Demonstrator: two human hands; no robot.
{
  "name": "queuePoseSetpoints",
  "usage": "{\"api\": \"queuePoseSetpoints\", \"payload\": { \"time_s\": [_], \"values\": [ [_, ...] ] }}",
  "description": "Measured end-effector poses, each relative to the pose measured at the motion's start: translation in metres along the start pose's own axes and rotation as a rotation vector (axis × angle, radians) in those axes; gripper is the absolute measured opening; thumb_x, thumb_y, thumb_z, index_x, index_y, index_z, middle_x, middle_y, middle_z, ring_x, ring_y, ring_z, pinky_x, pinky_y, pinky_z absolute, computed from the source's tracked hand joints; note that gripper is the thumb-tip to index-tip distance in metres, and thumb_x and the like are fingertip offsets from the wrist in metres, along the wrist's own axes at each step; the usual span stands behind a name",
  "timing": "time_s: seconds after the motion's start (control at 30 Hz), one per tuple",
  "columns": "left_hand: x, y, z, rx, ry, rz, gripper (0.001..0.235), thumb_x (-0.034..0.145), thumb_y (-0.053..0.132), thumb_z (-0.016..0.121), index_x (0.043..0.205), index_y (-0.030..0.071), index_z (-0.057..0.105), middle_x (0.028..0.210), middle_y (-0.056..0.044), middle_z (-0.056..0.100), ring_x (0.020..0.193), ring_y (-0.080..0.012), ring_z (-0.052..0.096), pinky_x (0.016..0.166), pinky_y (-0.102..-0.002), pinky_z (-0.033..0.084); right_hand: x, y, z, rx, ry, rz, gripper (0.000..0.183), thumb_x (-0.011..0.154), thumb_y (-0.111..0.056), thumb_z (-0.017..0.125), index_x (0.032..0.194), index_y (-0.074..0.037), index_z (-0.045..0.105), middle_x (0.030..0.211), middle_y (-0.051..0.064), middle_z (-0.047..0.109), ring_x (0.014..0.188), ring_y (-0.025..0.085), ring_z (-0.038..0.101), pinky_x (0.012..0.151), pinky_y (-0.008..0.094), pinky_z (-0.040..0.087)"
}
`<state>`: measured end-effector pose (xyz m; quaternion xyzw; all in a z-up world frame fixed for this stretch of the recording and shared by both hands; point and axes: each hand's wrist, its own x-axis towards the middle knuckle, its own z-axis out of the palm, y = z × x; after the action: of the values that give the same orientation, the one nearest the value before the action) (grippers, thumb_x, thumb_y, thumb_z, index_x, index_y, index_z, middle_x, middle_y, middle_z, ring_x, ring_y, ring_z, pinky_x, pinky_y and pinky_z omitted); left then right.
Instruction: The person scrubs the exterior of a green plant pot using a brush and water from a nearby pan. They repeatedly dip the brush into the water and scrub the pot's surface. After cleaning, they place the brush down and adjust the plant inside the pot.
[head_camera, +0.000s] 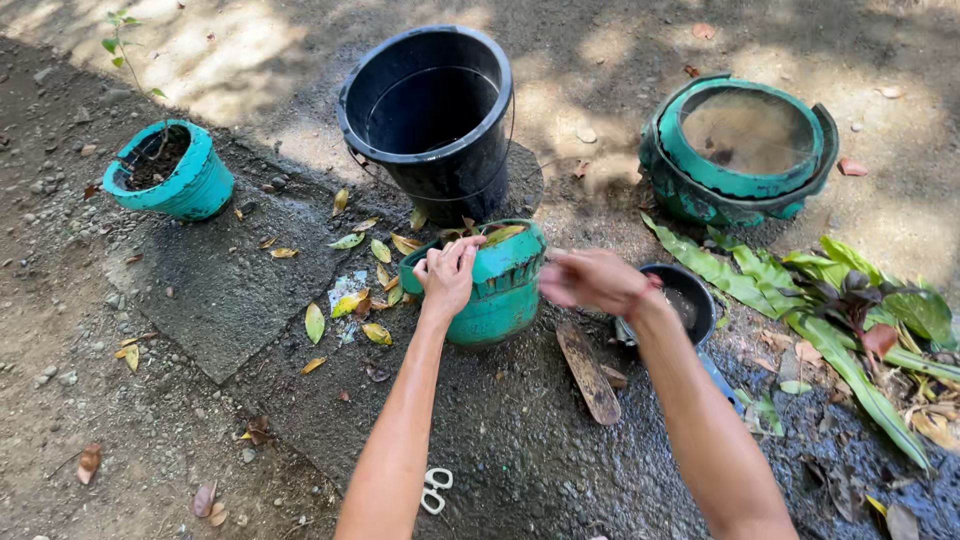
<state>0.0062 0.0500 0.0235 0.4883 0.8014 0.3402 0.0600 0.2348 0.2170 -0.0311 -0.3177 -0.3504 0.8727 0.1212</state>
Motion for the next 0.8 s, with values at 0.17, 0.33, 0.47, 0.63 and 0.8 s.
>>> {"api": "queuePoseSetpoints", "payload": {
  "time_s": [0.17, 0.33, 0.47, 0.63, 0.8],
  "values": [
    [0.003, -0.002, 0.008, 0.101, 0.065, 0.109, 0.028, 0.101, 0.043, 0.056, 0.108, 0.025, 0.077, 0.102, 0.001, 0.071, 0.100, -0.0228, 0.055, 0.099, -0.045, 0.028, 0.026, -0.016, 0.115, -0.915, -0.117, -0.453, 0.037, 0.113, -0.025, 0.048, 0.111, 0.003, 0.073, 0.115, 0.023, 0.071, 0.100, 0.025, 0.072, 0.090, 0.038, 0.058],
    [-0.008, -0.011, 0.005, 0.102, 0.090, 0.117, 0.027, 0.103, 0.041, 0.054, 0.107, 0.027, 0.077, 0.100, 0.002, 0.071, 0.098, -0.0233, 0.056, 0.097, -0.044, 0.030, 0.095, 0.023, 0.056, -1.156, 0.606, -0.681, 0.050, 0.109, -0.035, 0.035, 0.128, -0.001, 0.066, 0.130, 0.020, 0.065, 0.131, 0.037, 0.056, 0.116, 0.042, 0.042],
    [-0.008, -0.005, 0.001, 0.054, 0.086, 0.110, 0.028, 0.104, 0.037, 0.051, 0.112, 0.032, 0.077, 0.101, 0.002, 0.073, 0.096, -0.0226, 0.056, 0.098, -0.045, 0.029, 0.117, 0.079, 0.075, -0.507, 0.763, -0.842, 0.062, 0.109, -0.040, 0.035, 0.152, 0.004, 0.038, 0.160, 0.024, 0.036, 0.151, 0.037, 0.030, 0.125, 0.042, 0.019],
    [-0.006, -0.012, 0.004, 0.072, 0.078, 0.029, 0.028, 0.103, 0.037, 0.052, 0.113, 0.033, 0.078, 0.107, 0.001, 0.074, 0.101, -0.0236, 0.058, 0.097, -0.048, 0.028, 0.070, 0.133, 0.162, -0.757, 0.875, -1.032, 0.077, 0.111, -0.042, 0.033, 0.162, 0.009, 0.004, 0.169, 0.032, 0.001, 0.159, 0.043, 0.002, 0.128, 0.049, 0.002],
    [-0.011, -0.007, 0.028, 0.102, 0.156, -0.048, 0.029, 0.099, 0.036, 0.055, 0.118, 0.032, 0.076, 0.110, -0.004, 0.072, 0.107, -0.0284, 0.058, 0.098, -0.054, 0.029, 0.076, 0.101, 0.155, -0.710, 0.863, -0.909, 0.075, 0.109, -0.042, 0.030, 0.163, 0.004, 0.007, 0.172, 0.026, 0.009, 0.161, 0.038, 0.007, 0.130, 0.048, 0.005]
  ]
}}
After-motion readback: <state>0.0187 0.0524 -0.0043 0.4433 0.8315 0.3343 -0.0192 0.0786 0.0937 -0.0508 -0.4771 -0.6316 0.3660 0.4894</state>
